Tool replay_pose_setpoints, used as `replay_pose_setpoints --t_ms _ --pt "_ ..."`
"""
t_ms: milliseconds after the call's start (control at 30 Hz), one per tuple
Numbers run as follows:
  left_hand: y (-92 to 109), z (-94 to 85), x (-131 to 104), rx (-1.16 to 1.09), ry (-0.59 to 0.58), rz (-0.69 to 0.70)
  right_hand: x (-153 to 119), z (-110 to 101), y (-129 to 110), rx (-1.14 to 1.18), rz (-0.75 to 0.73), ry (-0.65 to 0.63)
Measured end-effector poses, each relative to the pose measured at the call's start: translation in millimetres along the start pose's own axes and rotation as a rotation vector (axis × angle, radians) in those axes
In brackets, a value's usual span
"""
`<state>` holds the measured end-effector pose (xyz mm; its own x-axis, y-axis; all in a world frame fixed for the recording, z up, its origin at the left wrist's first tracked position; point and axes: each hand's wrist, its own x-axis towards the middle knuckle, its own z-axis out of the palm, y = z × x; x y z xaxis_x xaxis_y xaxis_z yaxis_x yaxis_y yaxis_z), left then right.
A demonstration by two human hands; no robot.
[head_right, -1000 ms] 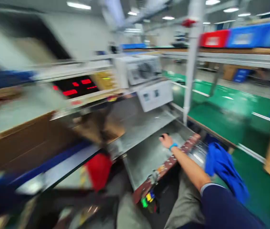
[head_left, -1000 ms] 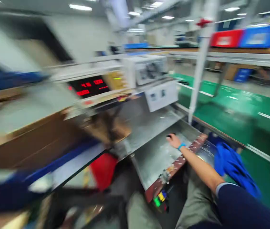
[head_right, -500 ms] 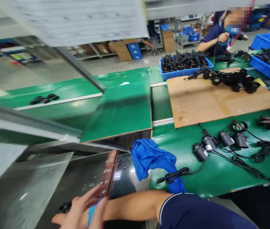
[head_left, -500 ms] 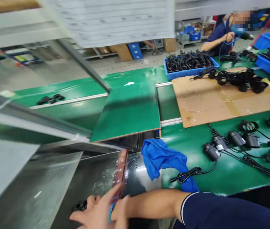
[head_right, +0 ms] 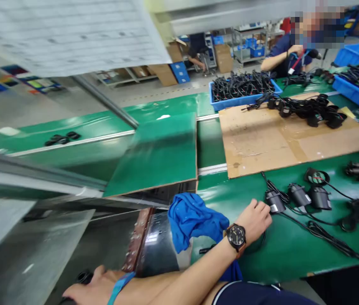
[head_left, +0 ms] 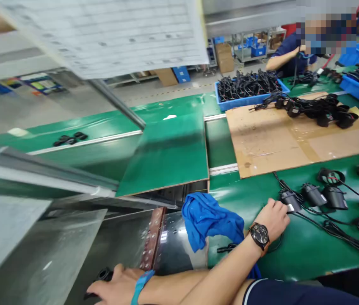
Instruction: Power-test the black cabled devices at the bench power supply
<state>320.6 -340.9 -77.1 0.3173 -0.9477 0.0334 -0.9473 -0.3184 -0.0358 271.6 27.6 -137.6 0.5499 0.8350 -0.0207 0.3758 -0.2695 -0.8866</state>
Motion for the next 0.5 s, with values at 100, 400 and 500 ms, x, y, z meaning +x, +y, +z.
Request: replay_pose_setpoints --t_ms 100,400,500 --pt "-2.6 -23.6 -41.6 -0.069 0.106 -0.127 -10.5 -0.4 -1.5 -0.011 -0.035 0.037" --pt "45.3 -126.5 -226.2 -0.242 1.210 -0.861 -7.5 14.1 3.7 0.228 -0.167 0.110" --pt "83.9 -148.6 -283.8 -0.115 1.416 -1.146 5.8 13.3 1.3 0.511 -0.100 0.012"
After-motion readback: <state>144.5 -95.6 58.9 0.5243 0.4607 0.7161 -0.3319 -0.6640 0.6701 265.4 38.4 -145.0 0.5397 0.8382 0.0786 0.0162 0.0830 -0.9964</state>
